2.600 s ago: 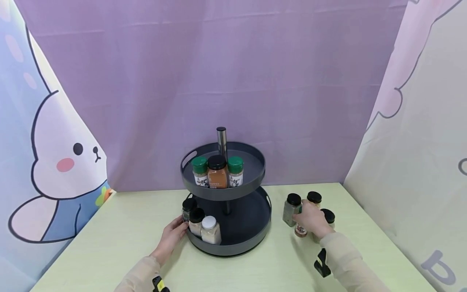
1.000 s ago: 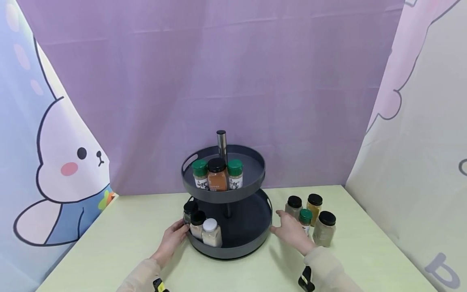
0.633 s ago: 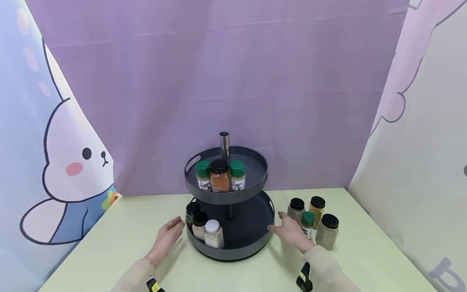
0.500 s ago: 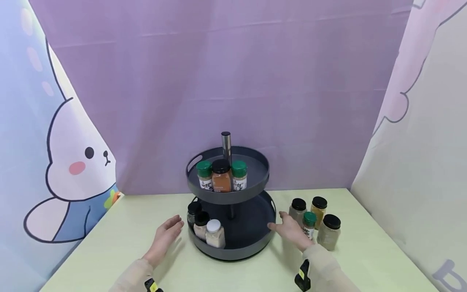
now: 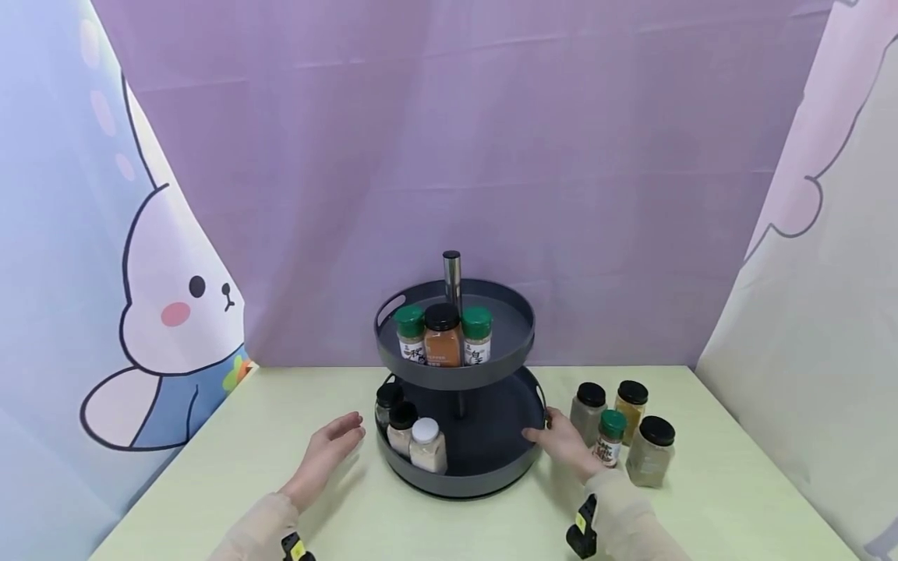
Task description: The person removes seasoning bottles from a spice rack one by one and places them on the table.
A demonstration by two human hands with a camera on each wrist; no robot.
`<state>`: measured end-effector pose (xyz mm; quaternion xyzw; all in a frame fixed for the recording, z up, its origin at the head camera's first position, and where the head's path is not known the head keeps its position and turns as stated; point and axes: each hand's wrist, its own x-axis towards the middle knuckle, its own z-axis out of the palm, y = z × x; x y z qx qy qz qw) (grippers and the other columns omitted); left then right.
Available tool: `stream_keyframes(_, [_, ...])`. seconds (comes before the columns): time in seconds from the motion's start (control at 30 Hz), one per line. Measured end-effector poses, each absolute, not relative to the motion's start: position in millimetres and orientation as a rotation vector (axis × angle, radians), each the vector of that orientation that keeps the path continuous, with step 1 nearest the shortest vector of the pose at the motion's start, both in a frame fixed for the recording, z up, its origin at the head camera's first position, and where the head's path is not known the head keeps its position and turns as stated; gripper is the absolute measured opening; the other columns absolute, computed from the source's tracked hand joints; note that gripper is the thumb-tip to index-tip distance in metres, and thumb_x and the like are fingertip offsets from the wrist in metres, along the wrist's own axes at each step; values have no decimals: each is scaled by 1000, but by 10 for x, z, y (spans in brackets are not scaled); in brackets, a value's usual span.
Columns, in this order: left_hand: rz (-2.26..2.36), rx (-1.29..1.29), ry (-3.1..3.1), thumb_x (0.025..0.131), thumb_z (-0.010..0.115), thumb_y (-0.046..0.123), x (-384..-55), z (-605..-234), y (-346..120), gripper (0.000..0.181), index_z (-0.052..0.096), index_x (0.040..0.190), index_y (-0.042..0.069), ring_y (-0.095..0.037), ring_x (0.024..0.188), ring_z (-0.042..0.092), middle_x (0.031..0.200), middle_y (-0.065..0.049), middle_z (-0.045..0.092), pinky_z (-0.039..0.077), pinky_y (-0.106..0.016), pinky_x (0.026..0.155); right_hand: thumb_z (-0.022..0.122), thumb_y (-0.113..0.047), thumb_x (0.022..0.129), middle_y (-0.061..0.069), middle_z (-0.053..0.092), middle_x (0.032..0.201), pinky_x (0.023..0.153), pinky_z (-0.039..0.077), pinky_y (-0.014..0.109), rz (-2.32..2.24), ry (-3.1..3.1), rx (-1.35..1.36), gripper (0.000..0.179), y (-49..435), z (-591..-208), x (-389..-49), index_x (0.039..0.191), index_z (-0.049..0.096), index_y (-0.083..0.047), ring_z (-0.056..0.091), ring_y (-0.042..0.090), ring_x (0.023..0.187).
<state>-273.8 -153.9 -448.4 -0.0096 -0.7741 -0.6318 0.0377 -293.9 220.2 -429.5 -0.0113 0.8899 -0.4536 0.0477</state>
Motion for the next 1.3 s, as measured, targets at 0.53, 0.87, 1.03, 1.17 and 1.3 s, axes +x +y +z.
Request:
stream_keyframes(0.53, [-1847, -298, -2528, 81, 55, -5, -2958, -4284, -1485, 57, 37, 134, -9, -40, 127, 39, 137, -27, 41, 38, -45, 102, 54, -8, 87, 39, 29, 136, 102, 36, 52, -1545, 2645, -3, 65, 2207, -4386, -2890, 135, 19, 19, 33, 49, 125])
stream_keyframes(0.87, [-1652, -643, -2896, 71, 63, -10, -3386, -3929, -1469, 75, 33, 139, -1, -36, 124, 43, 137, -21, 42, 41, -45, 100, 52, -6, 87, 39, 28, 137, 102, 37, 51, -1562, 2635, -19, 65, 2162, -4361, -2936, 136, 17, 19, 32, 48, 126])
stream_keyframes(1.03, [-1575, -709, -3055, 69, 66, -12, -3487, -3838, -1408, 70, 43, 134, 2, -29, 114, 50, 130, -18, 48, 49, -39, 88, 54, -6, 85, 38, 30, 137, 102, 38, 50, -1570, 2647, -20, 66, 2164, -4379, -2977, 136, 19, 18, 34, 47, 126])
stream_keyframes(1.17, [-1558, -662, -3131, 66, 70, -12, -3522, -3836, -1365, 71, 46, 132, 1, -30, 119, 47, 130, -16, 49, 45, -45, 94, 54, -5, 85, 38, 29, 137, 102, 37, 50, -1589, 2645, -11, 65, 2173, -4402, -2973, 136, 20, 18, 35, 48, 125])
stream_keyframes(1.3, [-1484, -650, -3184, 64, 72, -10, -3542, -3835, -1332, 75, 45, 133, 2, -33, 123, 44, 132, -15, 49, 41, -50, 98, 53, -5, 85, 37, 30, 137, 103, 36, 50, -1606, 2647, 18, 65, 2189, -4423, -2957, 136, 20, 17, 35, 47, 125])
